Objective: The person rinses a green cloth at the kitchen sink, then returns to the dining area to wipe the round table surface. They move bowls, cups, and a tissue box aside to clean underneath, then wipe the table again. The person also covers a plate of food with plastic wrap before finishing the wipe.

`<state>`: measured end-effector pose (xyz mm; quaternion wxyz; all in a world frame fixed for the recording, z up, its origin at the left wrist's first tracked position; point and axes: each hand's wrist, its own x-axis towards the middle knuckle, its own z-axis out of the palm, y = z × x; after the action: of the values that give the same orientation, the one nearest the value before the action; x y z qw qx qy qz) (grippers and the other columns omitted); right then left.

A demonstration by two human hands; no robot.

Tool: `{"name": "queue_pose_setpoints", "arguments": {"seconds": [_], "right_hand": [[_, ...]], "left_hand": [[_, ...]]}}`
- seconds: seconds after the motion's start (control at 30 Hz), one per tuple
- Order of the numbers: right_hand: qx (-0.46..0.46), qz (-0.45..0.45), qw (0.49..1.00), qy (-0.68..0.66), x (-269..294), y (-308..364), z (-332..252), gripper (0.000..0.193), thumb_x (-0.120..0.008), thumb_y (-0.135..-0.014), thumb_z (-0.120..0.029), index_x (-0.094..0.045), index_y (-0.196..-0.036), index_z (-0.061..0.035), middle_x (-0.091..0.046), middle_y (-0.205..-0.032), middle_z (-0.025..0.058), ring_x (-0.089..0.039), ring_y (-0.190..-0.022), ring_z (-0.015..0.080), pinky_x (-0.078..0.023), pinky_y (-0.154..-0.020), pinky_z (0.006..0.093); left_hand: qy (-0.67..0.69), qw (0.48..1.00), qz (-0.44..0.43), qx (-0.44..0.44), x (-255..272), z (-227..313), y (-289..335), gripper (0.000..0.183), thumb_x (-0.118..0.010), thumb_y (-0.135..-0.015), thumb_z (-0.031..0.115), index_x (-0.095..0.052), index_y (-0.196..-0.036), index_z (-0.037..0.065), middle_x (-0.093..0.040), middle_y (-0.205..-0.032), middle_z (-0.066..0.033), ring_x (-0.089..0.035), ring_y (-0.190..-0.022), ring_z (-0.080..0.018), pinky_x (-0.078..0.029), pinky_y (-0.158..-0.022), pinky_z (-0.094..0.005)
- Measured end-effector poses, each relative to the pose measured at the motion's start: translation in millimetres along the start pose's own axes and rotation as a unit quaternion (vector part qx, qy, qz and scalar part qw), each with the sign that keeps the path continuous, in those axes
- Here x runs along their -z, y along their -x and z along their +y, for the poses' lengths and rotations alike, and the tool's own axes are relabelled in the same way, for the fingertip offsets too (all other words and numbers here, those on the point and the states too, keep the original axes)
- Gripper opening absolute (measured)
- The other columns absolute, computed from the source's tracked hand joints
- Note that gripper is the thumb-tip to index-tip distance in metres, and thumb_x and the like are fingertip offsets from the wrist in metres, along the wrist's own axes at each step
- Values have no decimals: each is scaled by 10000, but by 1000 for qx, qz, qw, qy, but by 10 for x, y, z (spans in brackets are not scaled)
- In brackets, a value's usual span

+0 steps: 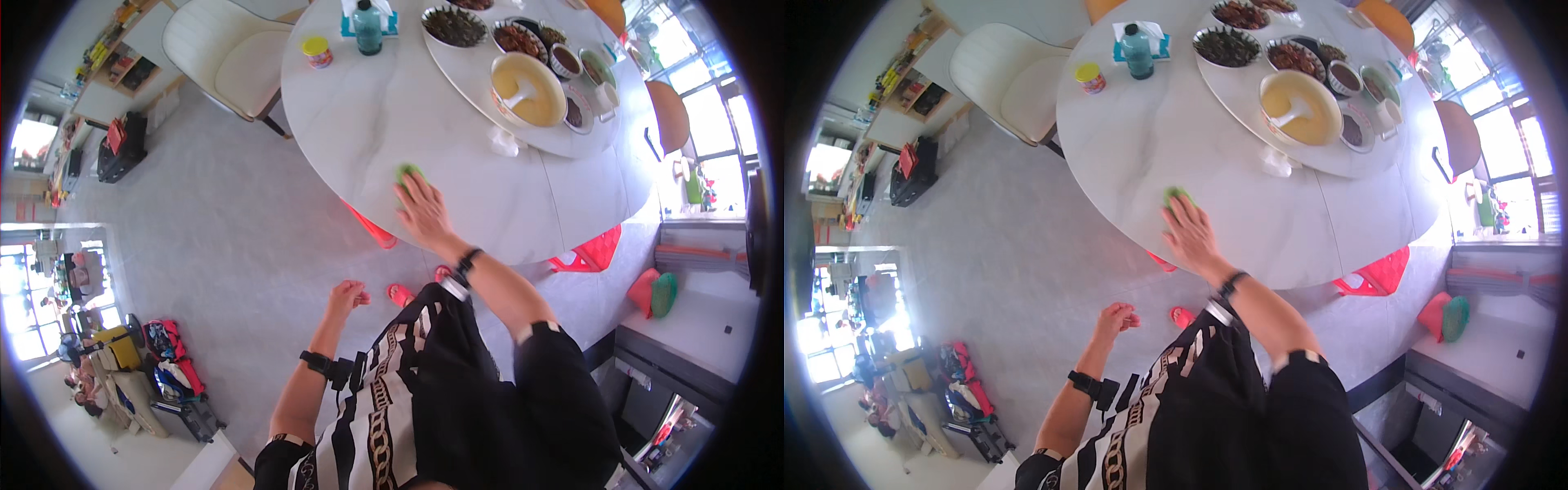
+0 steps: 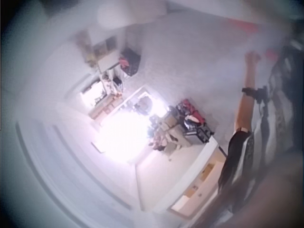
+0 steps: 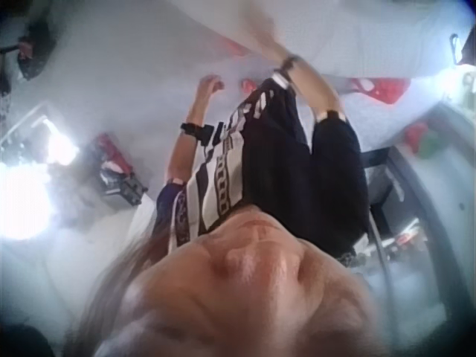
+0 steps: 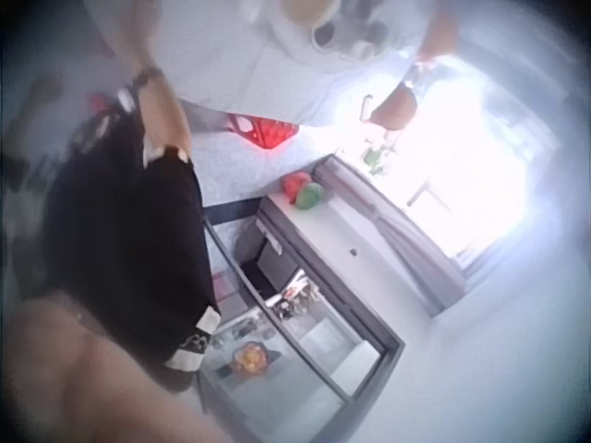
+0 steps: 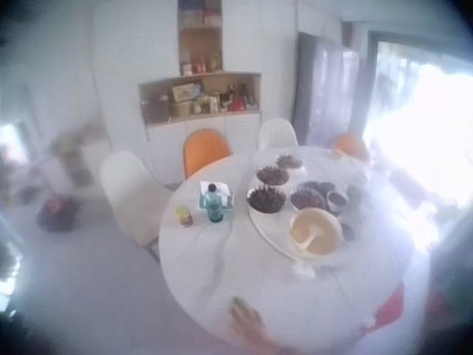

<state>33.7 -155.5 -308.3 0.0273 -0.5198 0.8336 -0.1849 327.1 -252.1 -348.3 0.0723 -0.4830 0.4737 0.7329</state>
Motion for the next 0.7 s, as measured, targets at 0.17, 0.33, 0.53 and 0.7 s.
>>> {"name": "queue_pose_setpoints", "arguments": {"seconds": [0.17, 0.33, 0.53, 0.7], "right_hand": [[-128, 15, 988, 86, 229, 424, 544, 638, -639, -881, -338, -426, -1422, -75, -326, -1525, 215, -269, -1437, 365, -297, -1078, 533], [-285, 86, 948, 108, 17, -415, 858, 708, -632, -890, -399, -376, -1455, -58, -289, -1518, 292, -246, -1426, 444, -290, -1082, 549], [-252, 127, 953, 112, -161, -1316, 984, 732, -623, -891, -439, -374, -1459, -50, -301, -1499, 324, -254, -1414, 465, -278, -1093, 559], [-197, 175, 959, 104, -277, -2040, 1057, 695, -628, -889, -433, -425, -1436, -55, -350, -1478, 310, -274, -1409, 449, -297, -1064, 554]], "left_hand": [[33, 999, 27, 27, 387, -201, 75, 228, -599, -945, 208, -626, -1073, 22, -712, -855, -127, -719, -728, -206, -432, -529, -226], [52, 995, 48, 73, 553, -416, 68, 222, -595, -945, 209, -623, -1068, 26, -714, -864, -131, -717, -723, -204, -453, -520, -226], [60, 994, 46, 84, 555, -260, -91, 218, -601, -942, 226, -631, -1057, 43, -712, -867, -118, -718, -729, -195, -463, -540, -214], [52, 989, 104, 90, 686, 176, -256, 205, -620, -920, 177, -639, -1041, 12, -712, -833, -133, -716, -695, -207, -430, -528, -223]]}}
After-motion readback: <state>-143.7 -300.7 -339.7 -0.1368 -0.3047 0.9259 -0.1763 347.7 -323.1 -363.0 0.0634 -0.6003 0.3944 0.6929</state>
